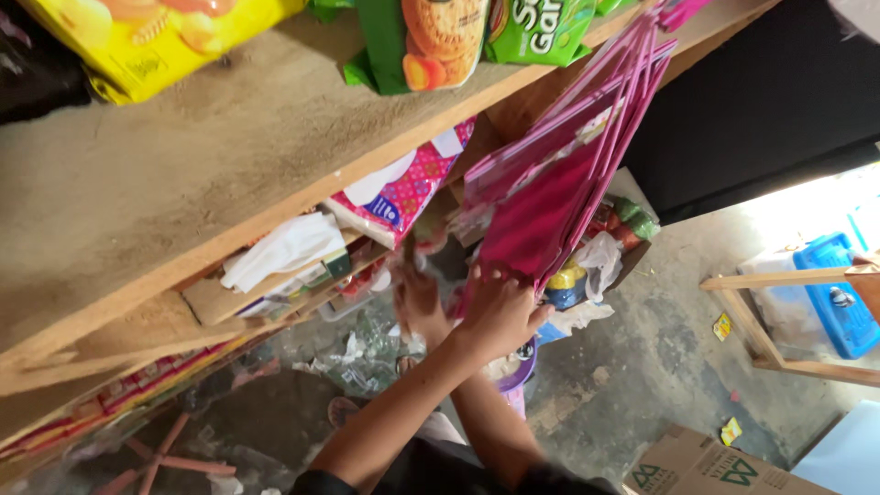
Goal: The person unpacks small green boxes from plastic bags and places them onto a wooden shelf. They then pick up a broom and dust several product boxes on the shelves before placing them back.
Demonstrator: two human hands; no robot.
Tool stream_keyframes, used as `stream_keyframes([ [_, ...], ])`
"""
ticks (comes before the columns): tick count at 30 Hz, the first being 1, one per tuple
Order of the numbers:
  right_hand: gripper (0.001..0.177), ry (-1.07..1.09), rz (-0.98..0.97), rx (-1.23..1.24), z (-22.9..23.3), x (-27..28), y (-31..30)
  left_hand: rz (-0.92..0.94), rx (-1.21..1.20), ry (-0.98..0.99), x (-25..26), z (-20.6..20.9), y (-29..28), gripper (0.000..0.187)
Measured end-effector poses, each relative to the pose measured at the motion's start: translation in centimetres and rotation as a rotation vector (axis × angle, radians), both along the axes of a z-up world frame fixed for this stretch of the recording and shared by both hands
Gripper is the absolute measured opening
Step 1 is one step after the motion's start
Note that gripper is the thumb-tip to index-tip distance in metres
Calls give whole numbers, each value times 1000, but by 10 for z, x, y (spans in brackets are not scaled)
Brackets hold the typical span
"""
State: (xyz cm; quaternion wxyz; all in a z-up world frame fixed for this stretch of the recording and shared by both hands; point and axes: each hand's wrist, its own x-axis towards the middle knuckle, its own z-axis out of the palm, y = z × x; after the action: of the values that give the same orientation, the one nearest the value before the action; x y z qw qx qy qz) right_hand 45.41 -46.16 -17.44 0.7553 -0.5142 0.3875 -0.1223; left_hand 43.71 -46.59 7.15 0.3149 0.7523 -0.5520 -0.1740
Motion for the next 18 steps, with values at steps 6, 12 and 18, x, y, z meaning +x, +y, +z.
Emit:
stream_keyframes([
  [6, 31, -253, 263, -528, -54, 86, -86, 54, -50, -37, 1, -8, -5, 39],
  [12, 38, -25, 45, -394, -80, -29, -32, 5, -50, 28, -7, -14, -9, 38],
  [18, 27, -60, -157, 443, -77, -129, 44, 101, -228, -27, -33, -53, -5, 43],
])
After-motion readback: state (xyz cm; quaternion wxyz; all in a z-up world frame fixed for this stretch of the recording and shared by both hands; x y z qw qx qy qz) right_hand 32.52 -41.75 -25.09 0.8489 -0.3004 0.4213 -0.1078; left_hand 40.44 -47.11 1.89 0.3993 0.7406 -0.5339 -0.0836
